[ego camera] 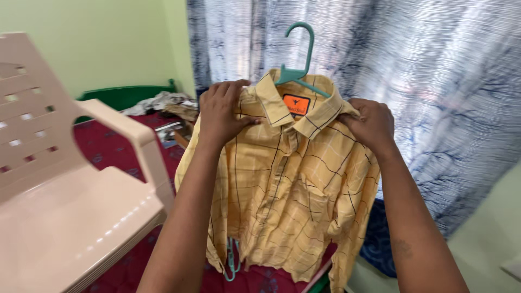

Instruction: The person picks up a yellow checkered shirt, places it on a hanger, buttons it, and hangs it in a wardrobe. Then the person picks up a pink checkered shirt, places it on a hanger, and begins buttoning it.

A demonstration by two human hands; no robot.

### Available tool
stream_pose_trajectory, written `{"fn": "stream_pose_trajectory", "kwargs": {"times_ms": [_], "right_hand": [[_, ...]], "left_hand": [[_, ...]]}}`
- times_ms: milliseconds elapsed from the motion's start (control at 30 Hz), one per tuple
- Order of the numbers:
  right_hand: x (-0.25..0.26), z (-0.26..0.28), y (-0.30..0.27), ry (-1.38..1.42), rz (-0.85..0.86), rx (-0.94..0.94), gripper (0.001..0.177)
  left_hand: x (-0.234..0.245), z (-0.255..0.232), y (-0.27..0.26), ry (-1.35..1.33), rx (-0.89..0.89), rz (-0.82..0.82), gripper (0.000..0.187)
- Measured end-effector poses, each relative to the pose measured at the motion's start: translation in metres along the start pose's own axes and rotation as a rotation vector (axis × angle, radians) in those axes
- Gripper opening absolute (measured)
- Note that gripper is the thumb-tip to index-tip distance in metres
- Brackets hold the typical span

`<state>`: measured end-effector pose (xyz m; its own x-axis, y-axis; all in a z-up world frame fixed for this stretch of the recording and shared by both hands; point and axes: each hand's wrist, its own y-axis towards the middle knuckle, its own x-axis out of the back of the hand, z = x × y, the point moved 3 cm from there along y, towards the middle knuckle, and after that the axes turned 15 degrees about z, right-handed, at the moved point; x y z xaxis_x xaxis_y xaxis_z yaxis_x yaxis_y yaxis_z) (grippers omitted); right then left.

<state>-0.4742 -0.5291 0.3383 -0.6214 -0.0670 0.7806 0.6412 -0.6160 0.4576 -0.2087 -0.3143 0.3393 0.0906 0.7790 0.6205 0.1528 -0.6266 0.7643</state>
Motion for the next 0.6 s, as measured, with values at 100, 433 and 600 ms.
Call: {"fn": "stream_pose_trajectory", "kwargs": {"times_ms": [100,433,600], "right_hand": [[0.025,-0.032,-0.012,-0.053,-0.014,-0.120,0.022],[0.085,-0.114,-0.062,-0.154,-0.020,-0.369,0.024],[0.116,-0.171,-0.100,0.064,-0.016,-0.250,0.022]], "left_hand": [[-0.034,-0.014,-0.002,0.079,0.020,0.031,0.093],[-0.178,0.015,0.010,-0.032,0.213,0.431,0.062],[-0.189,0.018,0.052,-0.862,0.119,0.735,0.059]]}}
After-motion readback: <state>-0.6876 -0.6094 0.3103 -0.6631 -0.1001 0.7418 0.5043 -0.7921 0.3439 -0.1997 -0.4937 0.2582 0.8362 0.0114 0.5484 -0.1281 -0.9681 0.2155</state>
